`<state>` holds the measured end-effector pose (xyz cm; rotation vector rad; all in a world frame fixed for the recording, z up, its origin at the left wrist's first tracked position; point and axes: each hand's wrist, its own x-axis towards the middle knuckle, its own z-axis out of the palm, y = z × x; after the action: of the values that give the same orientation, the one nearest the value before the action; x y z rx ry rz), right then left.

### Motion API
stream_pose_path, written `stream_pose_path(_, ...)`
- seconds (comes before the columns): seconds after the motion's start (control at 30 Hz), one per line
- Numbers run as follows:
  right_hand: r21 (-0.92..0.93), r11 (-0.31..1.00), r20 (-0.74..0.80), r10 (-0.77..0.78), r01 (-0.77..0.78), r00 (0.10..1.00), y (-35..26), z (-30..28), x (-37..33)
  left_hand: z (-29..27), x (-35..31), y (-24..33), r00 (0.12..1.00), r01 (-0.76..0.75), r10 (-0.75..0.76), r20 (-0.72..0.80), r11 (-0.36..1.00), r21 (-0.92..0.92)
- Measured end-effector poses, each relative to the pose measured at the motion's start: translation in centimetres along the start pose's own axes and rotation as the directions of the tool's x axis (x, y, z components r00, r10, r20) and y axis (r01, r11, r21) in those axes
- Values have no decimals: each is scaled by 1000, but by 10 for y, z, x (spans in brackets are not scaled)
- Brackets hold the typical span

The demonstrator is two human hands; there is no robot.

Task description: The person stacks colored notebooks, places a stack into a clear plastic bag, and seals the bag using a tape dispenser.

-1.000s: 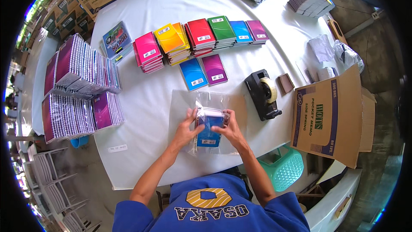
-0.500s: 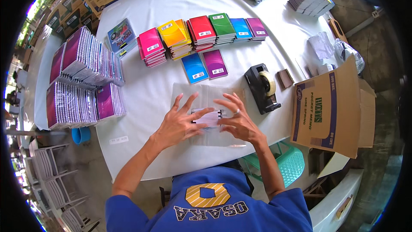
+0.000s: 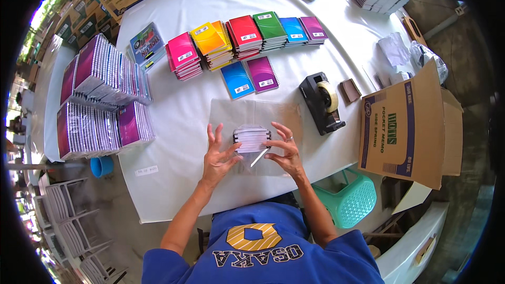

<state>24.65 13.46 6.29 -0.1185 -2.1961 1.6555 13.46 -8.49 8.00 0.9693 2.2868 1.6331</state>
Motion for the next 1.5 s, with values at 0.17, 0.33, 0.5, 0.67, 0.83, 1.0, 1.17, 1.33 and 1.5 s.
stream_pose_path(0.17, -126, 991, -14, -38, 36, 999, -7, 5, 4, -1, 14, -2, 988, -121, 96, 123, 970, 212)
stream_pose_path(0.33, -154, 983, -40, -111, 104, 993, -14, 12, 14, -1, 30, 8, 976, -200, 162, 148, 935, 292)
stream_pose_path(0.5, -93, 995, -57, 17, -22, 998, -26, 13, 26, -8, 48, 14, 959, -233, 160, 234, 915, 330)
stream_pose_path(0.67, -43, 987, -88, 148, -152, 985, -30, 11, 42, -4, 65, 17, 987, -73, 60, 146, 994, 83)
stream_pose_path(0.83, 60, 933, 61, 352, -356, 934, -32, -1, 61, -8, 88, 1, 862, 377, -250, 441, 898, -228)
stream_pose_path(1.0, 282, 868, 181, 369, -408, 912, -30, 4, 64, -18, 106, -20, 648, 487, -155, 745, 837, -250)
stream_pose_path(1.17, 61, 970, 110, 226, -234, 968, -24, 2, 53, -32, 102, 40, 684, -389, -6, 729, 843, 372)
stream_pose_path(1.33, -494, 832, 334, -86, 252, 939, -46, -20, 56, -30, 66, 39, 730, -598, 89, 678, 563, 570)
stream_pose_path(1.5, -601, 655, -496, 144, -458, 856, 3, -176, 29, -17, 54, 38, 733, -663, 214, 645, 434, 610)
